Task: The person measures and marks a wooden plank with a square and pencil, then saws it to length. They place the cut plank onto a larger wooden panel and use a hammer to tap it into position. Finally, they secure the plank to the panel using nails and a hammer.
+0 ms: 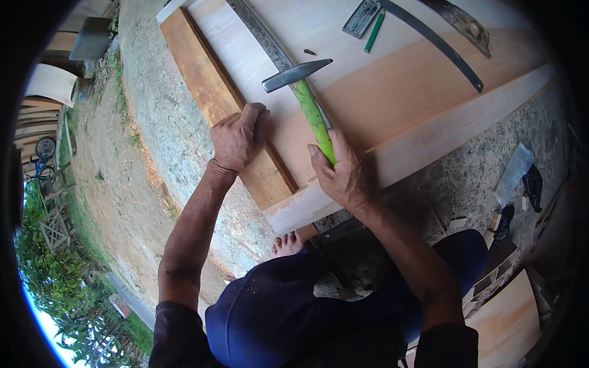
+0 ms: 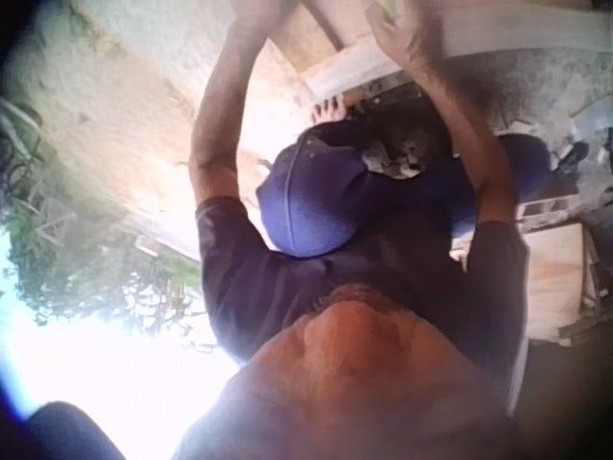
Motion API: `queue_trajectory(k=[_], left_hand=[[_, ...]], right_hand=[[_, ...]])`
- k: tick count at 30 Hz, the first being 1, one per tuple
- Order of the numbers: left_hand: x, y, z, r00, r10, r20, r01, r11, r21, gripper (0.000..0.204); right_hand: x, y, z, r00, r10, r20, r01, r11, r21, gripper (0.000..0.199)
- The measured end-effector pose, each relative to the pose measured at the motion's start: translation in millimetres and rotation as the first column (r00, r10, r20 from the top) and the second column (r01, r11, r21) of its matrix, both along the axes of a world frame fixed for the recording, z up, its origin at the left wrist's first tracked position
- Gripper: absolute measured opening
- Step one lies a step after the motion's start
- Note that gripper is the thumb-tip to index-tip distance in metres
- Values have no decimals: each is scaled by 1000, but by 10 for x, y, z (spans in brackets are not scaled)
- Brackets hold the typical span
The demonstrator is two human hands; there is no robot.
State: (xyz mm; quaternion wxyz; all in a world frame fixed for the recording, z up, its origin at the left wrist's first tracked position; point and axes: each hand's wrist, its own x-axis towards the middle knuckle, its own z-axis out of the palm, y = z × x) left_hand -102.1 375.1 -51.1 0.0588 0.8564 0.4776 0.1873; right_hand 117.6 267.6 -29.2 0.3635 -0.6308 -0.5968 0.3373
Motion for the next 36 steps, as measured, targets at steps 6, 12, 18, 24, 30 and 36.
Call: queue_trajectory(k=[6,12,18,24,30,36], left_hand=[[171,271,24,941,-337,11,337,941,-10,24],[172,343,1,915,-402,-12,399,910,-113,24],[183,426,-105,893,-449,-40,425,869,-254,24],[253,437,-69,906,-419,-66,365,849,-383,26],[321,435,7,908,-414,-64,361,851,-380,26],[345,423,46,963,-263,-64,177,791,-585,28]], right_hand=[[60,-95,-140,977,-118,178,99,989,111,25],[-66,112,-97,965,-131,226,120,991,65,23],[-126,131,-104,940,-189,285,183,982,47,24],[-123,78,-120,924,-108,367,189,963,-190,23],[-115,83,-120,912,-148,382,201,974,-105,26],[-139,57,-108,944,-140,300,188,973,-136,30]])
